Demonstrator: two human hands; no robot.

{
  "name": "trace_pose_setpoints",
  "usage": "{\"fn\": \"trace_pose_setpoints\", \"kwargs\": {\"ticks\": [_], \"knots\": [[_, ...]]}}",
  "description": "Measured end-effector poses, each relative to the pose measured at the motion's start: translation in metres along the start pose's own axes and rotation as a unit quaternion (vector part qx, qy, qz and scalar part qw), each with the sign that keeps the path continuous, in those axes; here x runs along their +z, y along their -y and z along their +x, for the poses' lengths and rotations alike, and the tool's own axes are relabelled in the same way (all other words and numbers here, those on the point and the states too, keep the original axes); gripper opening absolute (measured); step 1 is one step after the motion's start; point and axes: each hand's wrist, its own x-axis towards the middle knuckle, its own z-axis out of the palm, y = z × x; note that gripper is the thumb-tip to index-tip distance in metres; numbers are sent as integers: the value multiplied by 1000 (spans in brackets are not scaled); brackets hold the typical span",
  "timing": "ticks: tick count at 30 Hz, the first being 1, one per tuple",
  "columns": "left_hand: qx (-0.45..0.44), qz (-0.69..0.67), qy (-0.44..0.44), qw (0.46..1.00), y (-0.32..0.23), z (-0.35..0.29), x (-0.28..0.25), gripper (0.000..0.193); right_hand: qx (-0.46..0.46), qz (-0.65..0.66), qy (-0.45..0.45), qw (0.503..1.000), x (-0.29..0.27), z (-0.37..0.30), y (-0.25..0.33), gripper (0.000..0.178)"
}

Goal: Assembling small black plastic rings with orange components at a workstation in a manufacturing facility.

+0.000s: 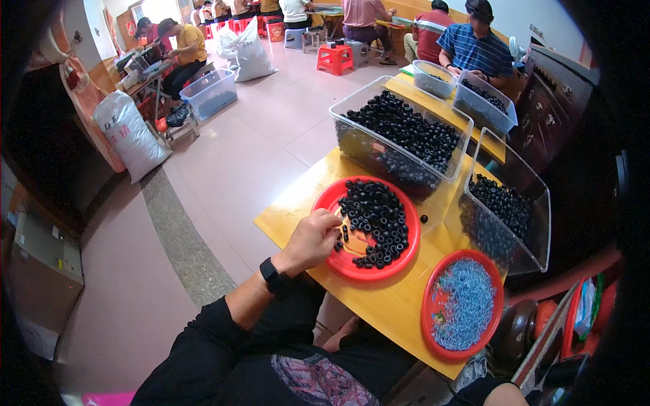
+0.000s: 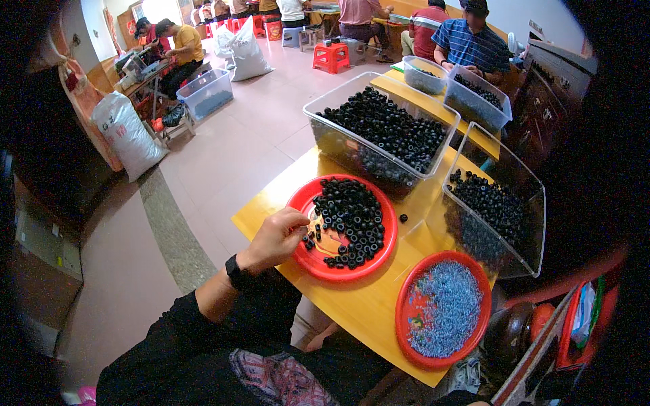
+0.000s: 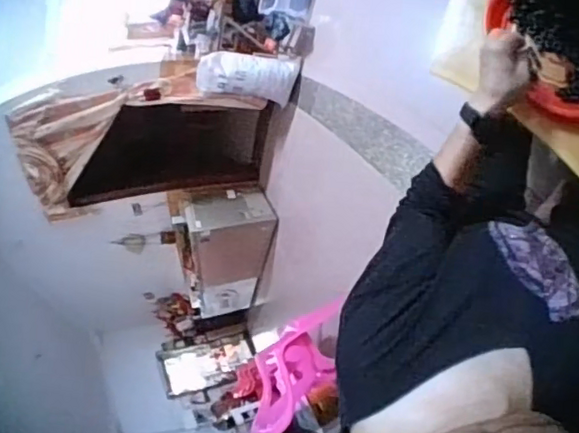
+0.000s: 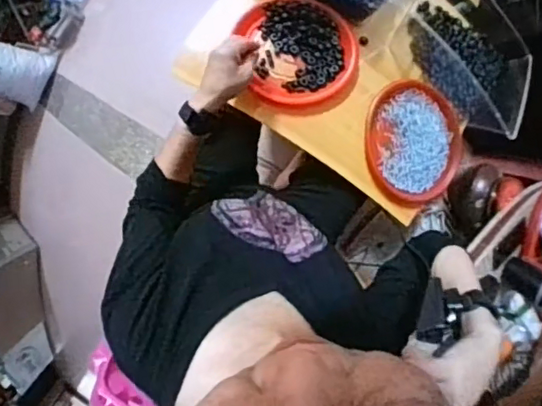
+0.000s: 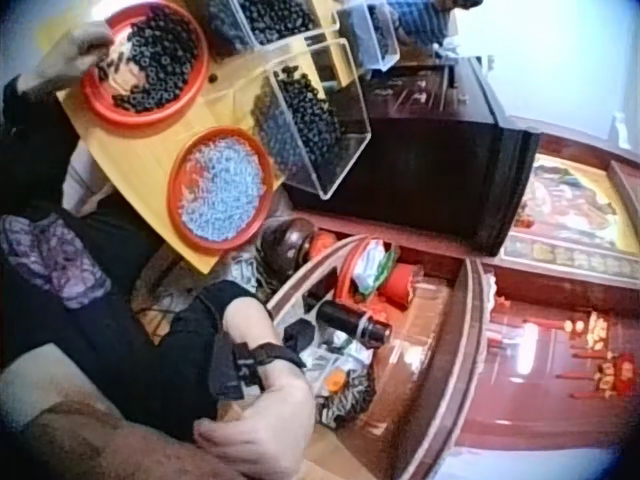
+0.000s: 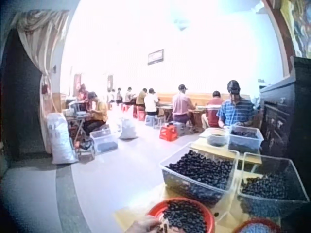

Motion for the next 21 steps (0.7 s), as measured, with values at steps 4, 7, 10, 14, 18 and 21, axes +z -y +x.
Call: {"fn": "trace_pose_setpoints", "kwargs": {"ticks": [4,7,10,14,18,21], "knots": [[70,162,26,984,3,1,1,18,1,-13,-11,1000,4,-20,5,21],[94,208,58,972,4,4,2,23,11,-23,-23,999,7,-29,10,21],[51,225,130,964,0,6,7,24,22,-32,-29,999,10,-34,17,21],[45,153,163,974,-4,5,19,25,38,-40,-31,998,11,-34,24,22],[173,101,162,966,-10,11,30,24,57,-42,-31,997,13,-27,24,22],[234,168,218,932,-14,14,32,26,73,-45,-29,996,15,-18,23,22]]}}
